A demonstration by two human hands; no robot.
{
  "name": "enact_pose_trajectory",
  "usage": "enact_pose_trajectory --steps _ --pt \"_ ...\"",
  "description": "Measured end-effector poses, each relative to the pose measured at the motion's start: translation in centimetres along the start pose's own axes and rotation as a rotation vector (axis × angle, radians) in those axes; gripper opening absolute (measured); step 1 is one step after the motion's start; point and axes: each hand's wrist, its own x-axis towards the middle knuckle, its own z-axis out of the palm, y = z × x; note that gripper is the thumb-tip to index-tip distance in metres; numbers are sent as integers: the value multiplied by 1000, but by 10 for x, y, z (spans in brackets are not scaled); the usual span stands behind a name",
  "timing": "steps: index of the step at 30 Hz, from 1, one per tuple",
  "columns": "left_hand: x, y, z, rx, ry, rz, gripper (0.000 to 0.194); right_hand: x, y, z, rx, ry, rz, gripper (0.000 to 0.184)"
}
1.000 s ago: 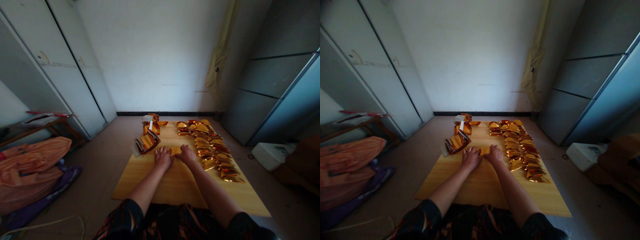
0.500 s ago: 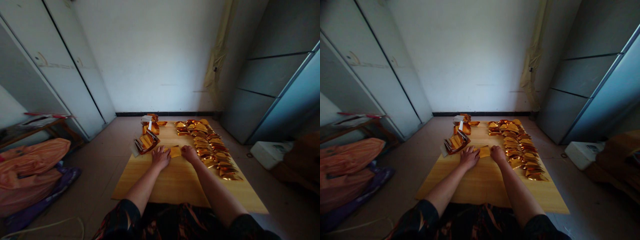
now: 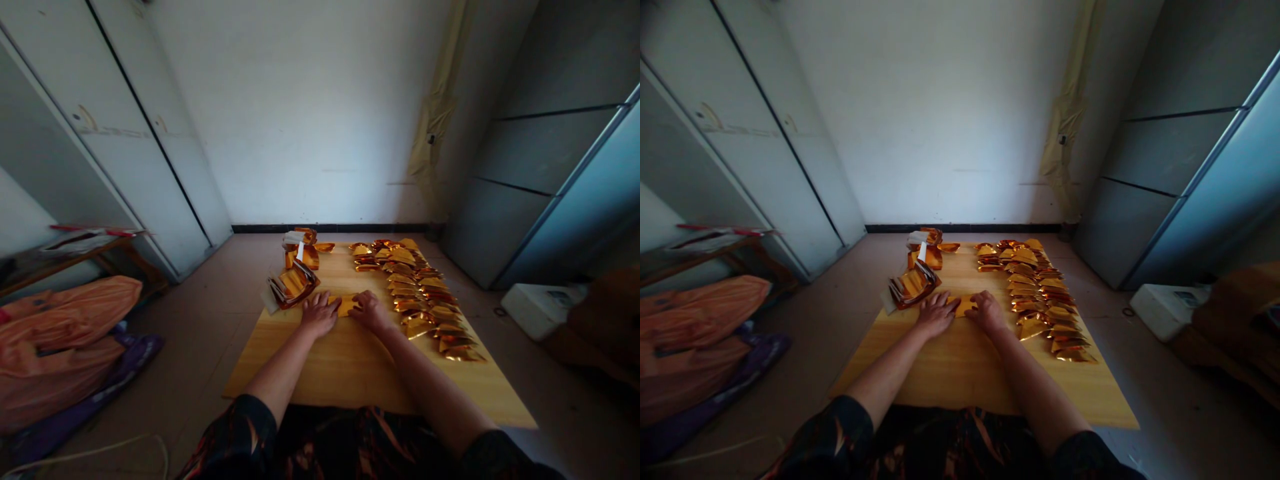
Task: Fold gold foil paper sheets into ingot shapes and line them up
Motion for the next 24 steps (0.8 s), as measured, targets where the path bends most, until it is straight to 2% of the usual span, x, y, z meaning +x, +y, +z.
enact_pose_trajectory --steps 4,11,14,17,20,22,24 --pt "1 -2 -5 4 -47 5 47 3 -5 3 -70 -62 93 13" --pt "6 -17 -29 -12 -279 96 54 9 0 -3 -24 -129 172 18" --pt "8 -21 -35 -21 -324 111 55 10 -1 -5 -31 -150 176 21" --pt "10 -23 -35 -26 -302 109 54 11 -1 -6 -35 -177 173 22" --pt "10 -25 -32 -47 -231 99 51 11 0 -5 -43 -184 173 24" --pt "7 -25 -28 -69 -132 98 57 10 1 -3 -62 -175 166 24" --pt "2 -23 -24 -98 -10 158 72 9 1 -2 -87 -163 150 21"
